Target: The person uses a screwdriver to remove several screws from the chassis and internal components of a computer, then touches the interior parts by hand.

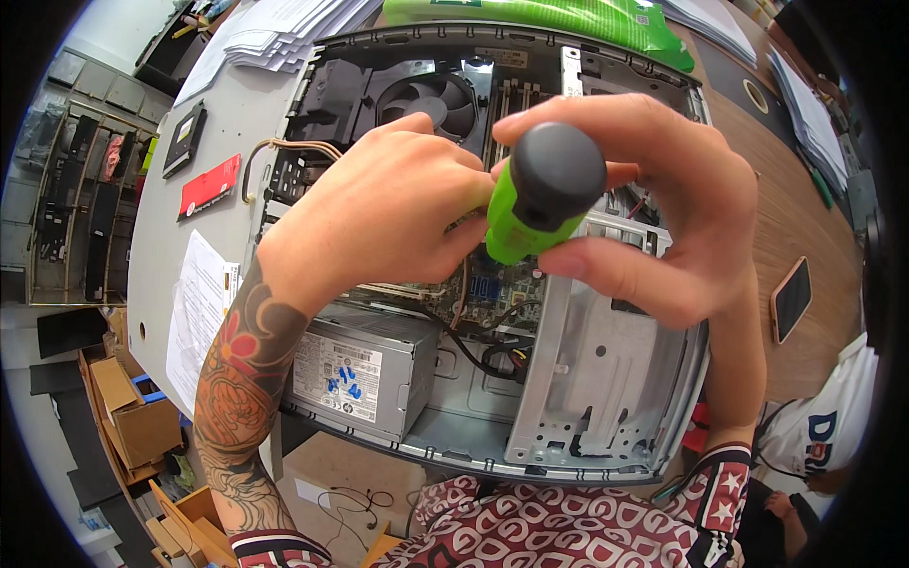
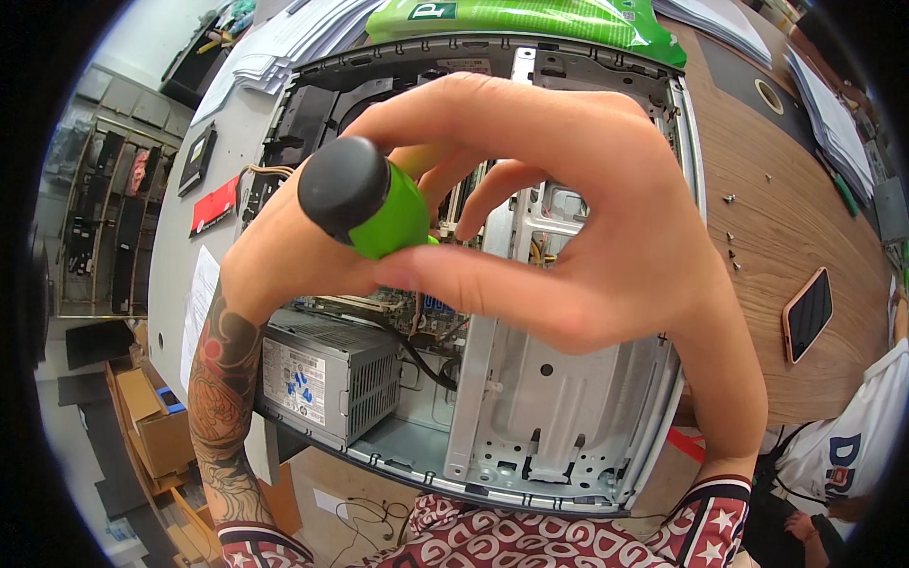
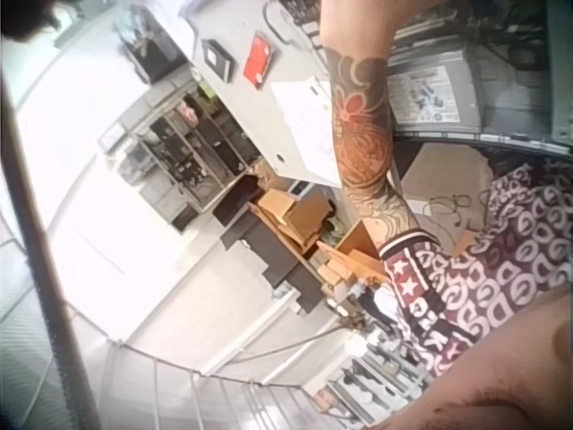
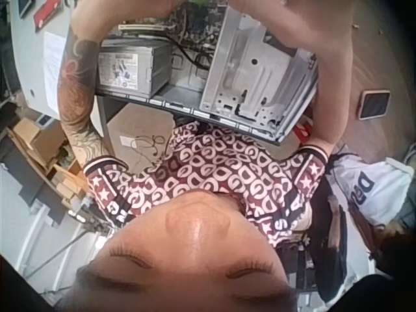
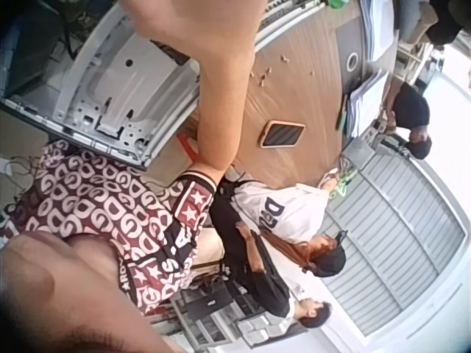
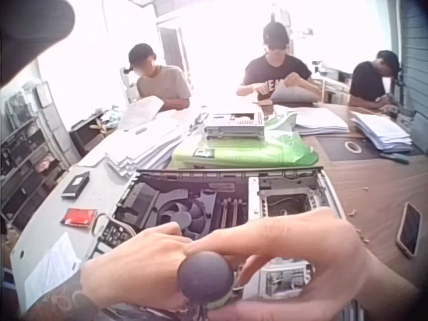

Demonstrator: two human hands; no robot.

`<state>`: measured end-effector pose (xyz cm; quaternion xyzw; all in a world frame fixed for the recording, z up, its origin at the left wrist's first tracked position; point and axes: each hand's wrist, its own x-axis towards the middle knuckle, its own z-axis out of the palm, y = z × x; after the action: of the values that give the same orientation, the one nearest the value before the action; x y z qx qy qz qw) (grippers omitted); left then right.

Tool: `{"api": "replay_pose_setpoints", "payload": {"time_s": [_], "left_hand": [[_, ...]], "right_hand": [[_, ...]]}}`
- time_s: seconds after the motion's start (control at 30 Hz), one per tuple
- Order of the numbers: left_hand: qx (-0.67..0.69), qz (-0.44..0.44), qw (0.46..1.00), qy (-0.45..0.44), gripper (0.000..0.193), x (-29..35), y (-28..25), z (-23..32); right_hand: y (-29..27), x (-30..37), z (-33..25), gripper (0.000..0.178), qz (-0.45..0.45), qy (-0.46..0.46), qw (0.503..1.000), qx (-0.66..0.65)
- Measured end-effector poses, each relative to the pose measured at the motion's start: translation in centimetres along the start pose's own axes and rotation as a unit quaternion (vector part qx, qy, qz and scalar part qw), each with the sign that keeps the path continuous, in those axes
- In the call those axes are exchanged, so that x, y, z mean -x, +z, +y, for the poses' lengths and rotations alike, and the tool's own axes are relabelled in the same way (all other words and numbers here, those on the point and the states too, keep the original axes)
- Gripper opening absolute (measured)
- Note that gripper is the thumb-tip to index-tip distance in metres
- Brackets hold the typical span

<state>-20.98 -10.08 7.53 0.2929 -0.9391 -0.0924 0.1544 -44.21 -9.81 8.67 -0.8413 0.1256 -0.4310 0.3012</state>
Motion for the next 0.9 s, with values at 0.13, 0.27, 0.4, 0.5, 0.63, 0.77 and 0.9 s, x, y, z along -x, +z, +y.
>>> {"api": "replay_pose_setpoints", "payload": {"time_s": [0.13, 0.27, 0.4, 0.5, 0.63, 0.77, 0.9], "left_hand": [[0.030, -0.009, 0.999, -0.003, 0.007, -0.19, -0.40, 0.11], [0.026, -0.013, 1.000, -0.003, 0.007, 0.16, -0.51, 0.08], [0.001, -0.016, 1.000, -0.008, 0.008, -0.11, -0.19, 0.17], [0.004, -0.019, 1.000, -0.007, 0.007, -0.10, 0.00, -0.07], [-0.012, -0.015, 1.000, -0.001, 0.008, -0.05, -0.18, -0.01], [-0.013, -0.025, 1.000, -0.013, 0.009, -0.09, -0.25, 0.20], [-0.007, -0.015, 1.000, -0.007, 0.009, -0.08, -0.23, 0.25]], "right_hand": [[-0.17, -0.05, -0.10, 0.055, -0.028, -0.012, 0.999, -0.015], [0.03, -0.12, -0.24, 0.056, -0.033, -0.001, 0.999, 0.020], [-0.30, 0.23, -0.21, 0.056, -0.008, 0.017, 0.998, 0.054], [-0.36, 0.24, -0.25, 0.055, 0.002, 0.006, 0.998, 0.068], [0.00, 0.31, -0.34, 0.056, 0.037, 0.022, 0.998, 0.043], [-0.13, 0.26, -0.26, 0.056, 0.022, 0.025, 0.999, 0.035], [-0.46, 0.18, -0.22, 0.056, 0.003, 0.004, 0.998, 0.060]]}}
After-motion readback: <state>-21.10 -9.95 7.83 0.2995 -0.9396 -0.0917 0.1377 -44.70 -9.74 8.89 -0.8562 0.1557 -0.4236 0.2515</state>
